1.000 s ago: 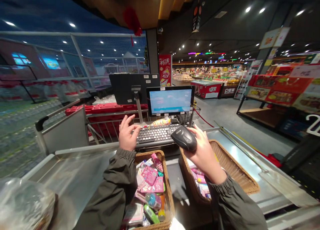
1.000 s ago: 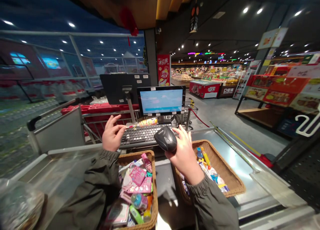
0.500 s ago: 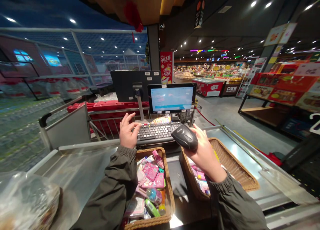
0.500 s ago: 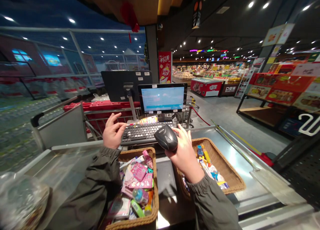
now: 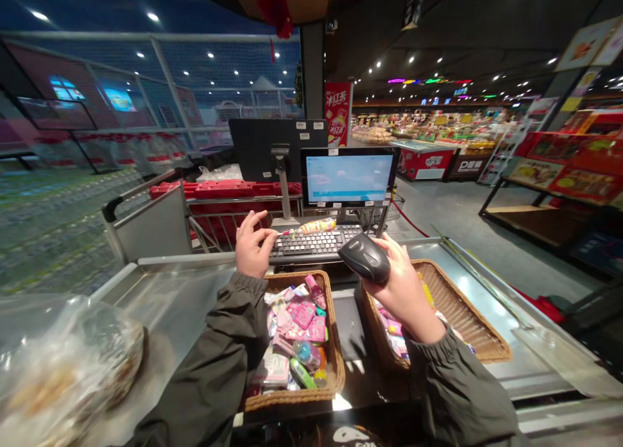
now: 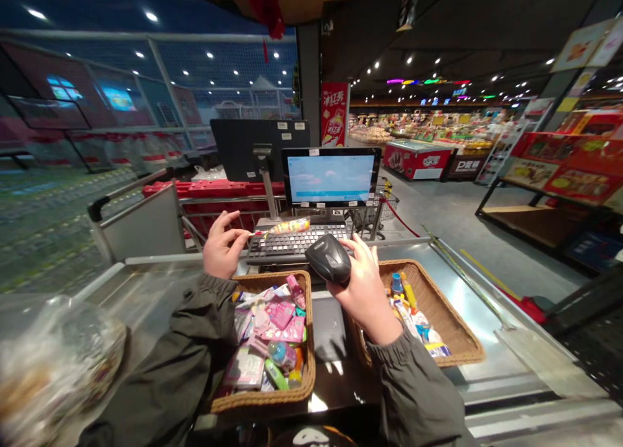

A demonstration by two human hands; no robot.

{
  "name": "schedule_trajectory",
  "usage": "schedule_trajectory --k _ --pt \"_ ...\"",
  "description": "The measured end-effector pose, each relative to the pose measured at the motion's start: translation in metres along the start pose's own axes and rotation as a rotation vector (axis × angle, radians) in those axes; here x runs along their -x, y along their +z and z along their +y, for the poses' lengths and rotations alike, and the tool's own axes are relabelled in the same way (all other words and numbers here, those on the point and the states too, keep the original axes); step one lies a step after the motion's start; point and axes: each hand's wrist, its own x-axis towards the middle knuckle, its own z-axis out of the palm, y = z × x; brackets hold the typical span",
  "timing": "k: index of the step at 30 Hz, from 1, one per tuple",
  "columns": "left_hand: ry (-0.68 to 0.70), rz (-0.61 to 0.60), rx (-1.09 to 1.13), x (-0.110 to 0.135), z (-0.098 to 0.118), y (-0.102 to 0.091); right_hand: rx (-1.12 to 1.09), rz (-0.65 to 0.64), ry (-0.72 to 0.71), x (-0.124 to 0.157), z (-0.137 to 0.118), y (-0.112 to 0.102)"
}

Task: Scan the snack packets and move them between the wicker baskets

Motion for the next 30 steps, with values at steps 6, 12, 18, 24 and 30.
schedule_trajectory --k 6,12,18,24,30 --pt "-0.053 -0.052 -0.057 0.022 -0.011 -0.020 -0.033 -0.060 -0.003 0.005 -0.006 0.011" --pt "-0.093 -0.120 -0.094 0.056 -0.027 -0.041 -0.072 -0.133 -0.001 0.011 -0.013 0.028" --pt "-0.168 -0.222 -0.128 0.094 -0.043 -0.056 -0.101 -0.208 -0.024 0.023 -0.018 0.047" --pt "-0.258 -0.328 -0.132 0.130 -0.050 -0.066 -0.098 -0.337 0.004 0.036 -0.017 0.067" --pt "-0.366 -0.491 -0.153 0.150 -0.060 -0.062 -0.113 -0.404 0.025 0.040 -0.021 0.080"
